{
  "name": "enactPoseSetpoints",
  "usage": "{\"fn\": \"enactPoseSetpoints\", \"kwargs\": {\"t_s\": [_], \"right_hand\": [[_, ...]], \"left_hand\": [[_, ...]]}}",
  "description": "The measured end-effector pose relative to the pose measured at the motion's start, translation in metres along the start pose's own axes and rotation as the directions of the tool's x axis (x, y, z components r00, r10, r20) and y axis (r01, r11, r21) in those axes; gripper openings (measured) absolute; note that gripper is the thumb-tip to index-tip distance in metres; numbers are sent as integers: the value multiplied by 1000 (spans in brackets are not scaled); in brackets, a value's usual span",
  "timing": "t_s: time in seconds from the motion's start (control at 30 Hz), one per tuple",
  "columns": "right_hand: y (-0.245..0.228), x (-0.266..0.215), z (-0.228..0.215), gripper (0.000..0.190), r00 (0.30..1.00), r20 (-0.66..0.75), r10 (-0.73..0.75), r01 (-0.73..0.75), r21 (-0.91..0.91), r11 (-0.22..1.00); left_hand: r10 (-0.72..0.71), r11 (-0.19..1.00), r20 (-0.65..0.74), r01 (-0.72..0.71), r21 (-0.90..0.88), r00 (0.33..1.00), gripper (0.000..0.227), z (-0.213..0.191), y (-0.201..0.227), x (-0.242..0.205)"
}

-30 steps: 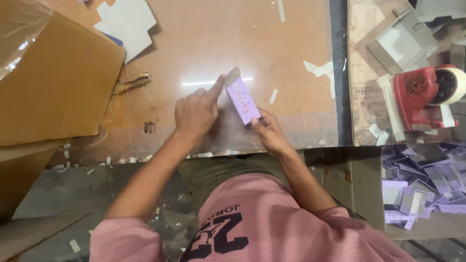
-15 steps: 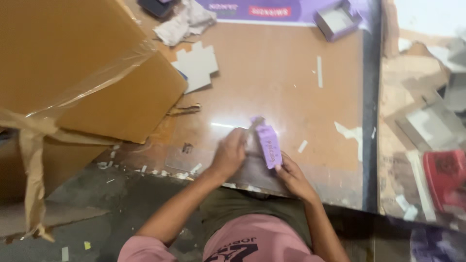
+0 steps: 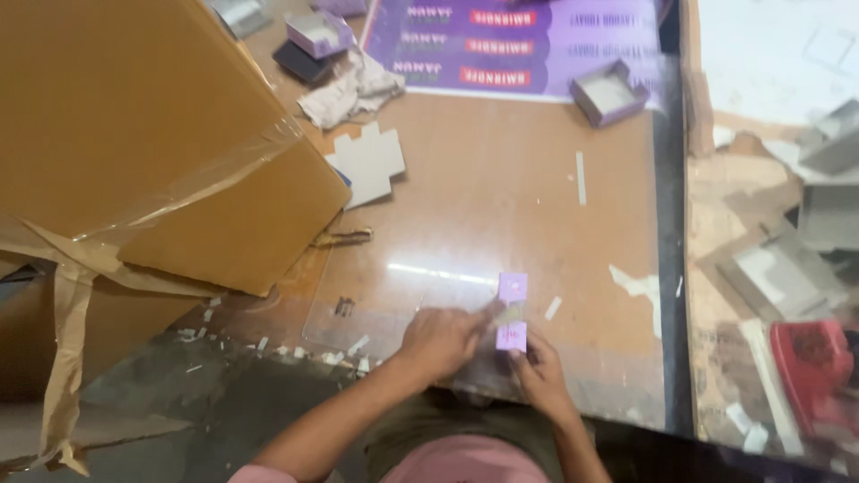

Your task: The person assembles small purple cardboard boxes by folding flaps and pressing edges to form the structure. They handle multiple boxes one at a time, folding and tucking flaps, then placing finished boxes aside on the table.

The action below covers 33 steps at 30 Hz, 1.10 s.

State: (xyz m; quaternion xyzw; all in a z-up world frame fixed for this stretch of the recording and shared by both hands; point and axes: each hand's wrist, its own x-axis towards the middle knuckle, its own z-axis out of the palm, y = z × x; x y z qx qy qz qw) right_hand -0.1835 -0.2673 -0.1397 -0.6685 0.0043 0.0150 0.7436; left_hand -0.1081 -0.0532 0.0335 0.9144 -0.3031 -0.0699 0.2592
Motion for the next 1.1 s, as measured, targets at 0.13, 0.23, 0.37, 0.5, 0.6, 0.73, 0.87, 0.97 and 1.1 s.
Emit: {"fn": "enactPoseSetpoints", "kwargs": {"t_s": [0.13,0.23,0.37,0.5,0.6,0.73,0.87,0.97,1.1], "right_hand": [[5,-2,0,35,996,86,22,-39,198,979],[2,3,1,38,985,127,114,-149,316,937],[3,8,6,45,990,80,119,-137,285,949],[3,-5,5,52,996,73,48,-62,206,977],[4,5,10,62,997,56,-47,38,150,988],[20,7,15,62,999,3,42,-42,172,984],[19,0,7,56,996,14,91,-92,205,974],[17,9,17,55,998,-28,52,-47,169,985],[4,13,16,40,998,48,33,-49,378,925]], "left_hand": [[43,998,81,-40,-40,996,47,6,6,-8],[-2,997,12,1,74,1000,49,4,1,9],[-137,971,-116,157,180,984,51,1,4,14],[25,998,-13,-24,59,1000,49,11,22,-6],[25,971,-12,-21,237,1000,56,10,8,4],[-95,969,-72,109,222,993,57,21,-3,8],[-10,982,1,10,187,1000,57,11,14,4],[-240,863,-30,227,451,970,44,-12,2,11],[-267,962,-208,271,-7,941,40,-27,-18,9]]}}
